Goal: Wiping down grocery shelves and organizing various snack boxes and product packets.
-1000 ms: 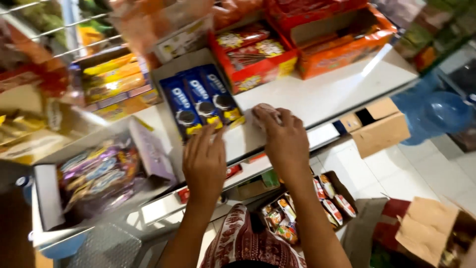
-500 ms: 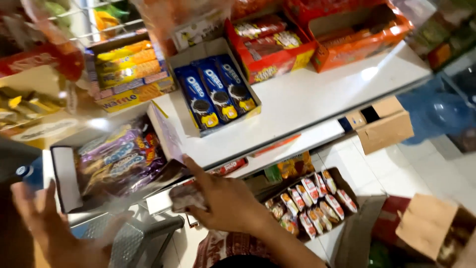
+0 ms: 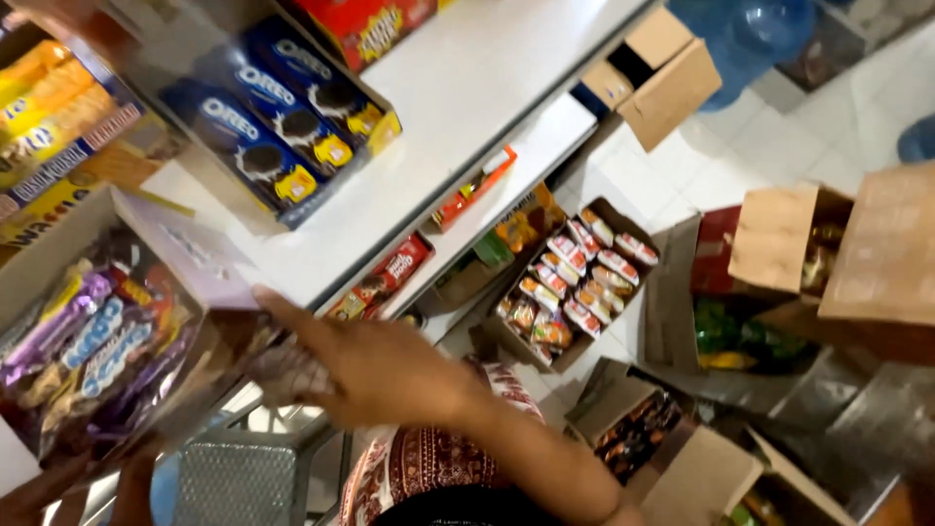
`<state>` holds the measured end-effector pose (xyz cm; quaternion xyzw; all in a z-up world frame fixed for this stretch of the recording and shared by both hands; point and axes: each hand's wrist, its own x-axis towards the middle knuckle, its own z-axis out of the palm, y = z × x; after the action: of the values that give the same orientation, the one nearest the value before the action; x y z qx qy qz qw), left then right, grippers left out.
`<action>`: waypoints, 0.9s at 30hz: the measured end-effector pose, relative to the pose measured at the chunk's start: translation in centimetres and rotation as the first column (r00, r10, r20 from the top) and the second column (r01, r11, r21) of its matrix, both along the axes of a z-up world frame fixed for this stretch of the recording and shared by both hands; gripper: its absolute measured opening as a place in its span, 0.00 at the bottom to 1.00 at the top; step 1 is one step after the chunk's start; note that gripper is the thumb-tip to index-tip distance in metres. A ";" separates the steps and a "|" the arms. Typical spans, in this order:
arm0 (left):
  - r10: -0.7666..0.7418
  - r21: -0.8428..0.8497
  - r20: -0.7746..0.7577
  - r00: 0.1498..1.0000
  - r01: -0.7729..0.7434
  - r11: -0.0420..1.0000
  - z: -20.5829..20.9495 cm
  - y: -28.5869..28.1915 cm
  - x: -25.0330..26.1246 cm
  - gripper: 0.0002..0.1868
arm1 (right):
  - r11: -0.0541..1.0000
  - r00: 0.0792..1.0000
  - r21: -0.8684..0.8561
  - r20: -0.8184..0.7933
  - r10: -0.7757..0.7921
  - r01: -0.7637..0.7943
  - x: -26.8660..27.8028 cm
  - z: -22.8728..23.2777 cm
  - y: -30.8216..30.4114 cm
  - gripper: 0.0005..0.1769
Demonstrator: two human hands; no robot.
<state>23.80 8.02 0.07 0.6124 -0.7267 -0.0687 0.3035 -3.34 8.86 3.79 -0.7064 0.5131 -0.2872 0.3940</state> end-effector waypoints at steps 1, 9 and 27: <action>0.017 0.000 0.015 1.000 -0.017 1.000 -0.2 0.0 0.6 0.44 | 0.993 0.995 0.109 -0.079 0.063 -0.054 -0.9 0.7 -0.7 0.54; 0.077 -0.011 0.040 0.996 -0.077 0.997 0.6 0.2 0.8 0.36 | 0.989 0.984 0.027 -0.099 0.145 -0.143 -4.2 -1.2 -2.7 0.56; -0.135 -0.315 0.030 0.990 0.137 0.939 -4.3 -2.6 4.5 0.43 | 0.997 1.000 -0.071 -0.012 0.022 -0.022 -4.9 -1.3 -2.0 0.57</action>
<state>28.27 5.44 -4.23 0.5045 -0.7700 0.0301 0.3894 -8.20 6.82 2.48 -0.7272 0.4969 -0.2969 0.3690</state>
